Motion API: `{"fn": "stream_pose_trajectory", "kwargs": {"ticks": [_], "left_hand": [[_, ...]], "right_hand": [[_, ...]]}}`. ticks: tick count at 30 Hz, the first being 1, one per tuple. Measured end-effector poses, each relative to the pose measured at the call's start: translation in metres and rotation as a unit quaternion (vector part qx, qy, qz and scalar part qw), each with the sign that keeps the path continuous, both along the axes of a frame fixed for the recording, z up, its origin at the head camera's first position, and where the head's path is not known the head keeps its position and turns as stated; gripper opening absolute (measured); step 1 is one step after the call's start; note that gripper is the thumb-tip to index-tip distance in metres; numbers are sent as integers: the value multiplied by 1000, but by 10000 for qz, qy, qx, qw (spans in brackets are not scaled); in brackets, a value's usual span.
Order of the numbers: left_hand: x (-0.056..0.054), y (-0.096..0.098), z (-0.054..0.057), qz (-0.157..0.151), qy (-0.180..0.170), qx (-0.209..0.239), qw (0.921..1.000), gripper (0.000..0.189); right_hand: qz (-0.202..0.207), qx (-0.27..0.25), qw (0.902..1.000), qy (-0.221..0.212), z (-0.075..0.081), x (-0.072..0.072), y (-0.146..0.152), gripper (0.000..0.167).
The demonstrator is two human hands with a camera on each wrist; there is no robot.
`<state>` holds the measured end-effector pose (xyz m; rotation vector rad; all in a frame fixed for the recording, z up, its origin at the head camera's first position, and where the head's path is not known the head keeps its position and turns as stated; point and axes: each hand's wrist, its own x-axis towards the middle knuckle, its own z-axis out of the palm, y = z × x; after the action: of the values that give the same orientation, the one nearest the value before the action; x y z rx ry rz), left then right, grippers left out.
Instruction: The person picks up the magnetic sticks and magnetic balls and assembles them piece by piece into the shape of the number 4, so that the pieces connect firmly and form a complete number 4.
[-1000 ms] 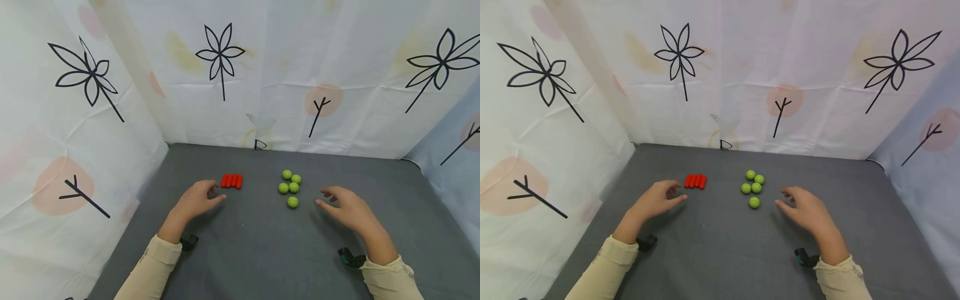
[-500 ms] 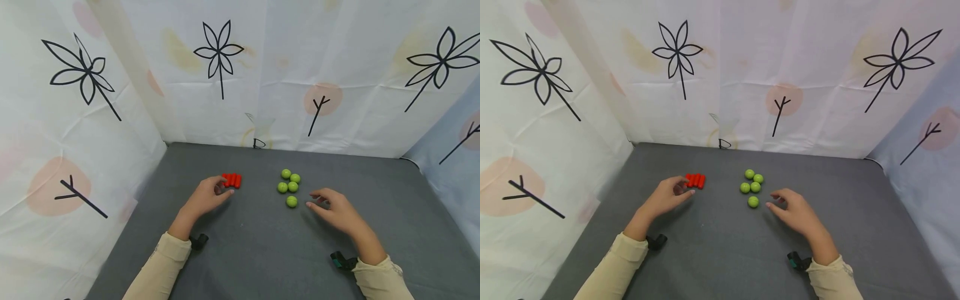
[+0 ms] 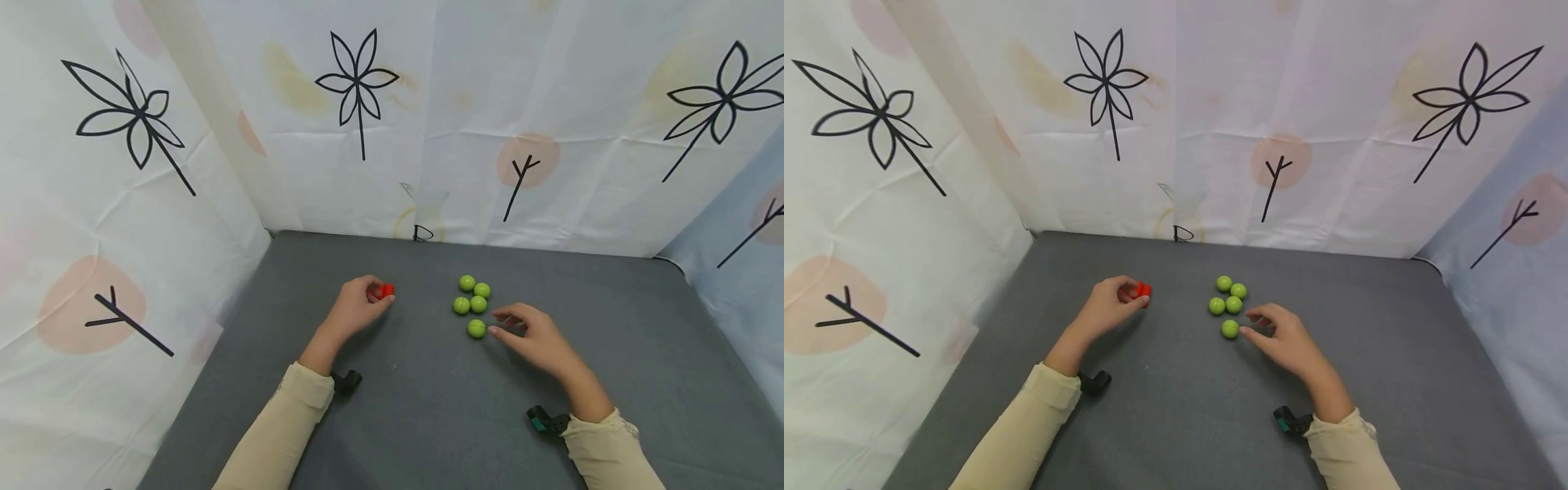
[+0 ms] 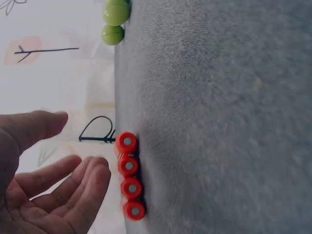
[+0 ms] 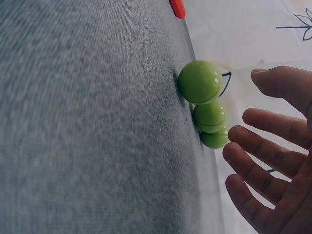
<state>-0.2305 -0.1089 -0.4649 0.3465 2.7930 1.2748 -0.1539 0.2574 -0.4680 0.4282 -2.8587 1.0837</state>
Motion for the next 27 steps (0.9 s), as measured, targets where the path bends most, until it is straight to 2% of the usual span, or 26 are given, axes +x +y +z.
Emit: {"fn": "stream_pose_trajectory", "kwargs": {"ticks": [9,14,27], "left_hand": [[-13,15,-4,117,-40,-380,9992,40],[-18,20,-4,93,66,-657,9978,35],[-20,25,-6,71,-40,-972,9952,30]], "right_hand": [[103,-157,9997,-163,-6,-5,-4,33],[148,-217,9996,-136,-8,-6,-4,32],[252,-295,9989,-254,-11,-9,-3,31]]}}
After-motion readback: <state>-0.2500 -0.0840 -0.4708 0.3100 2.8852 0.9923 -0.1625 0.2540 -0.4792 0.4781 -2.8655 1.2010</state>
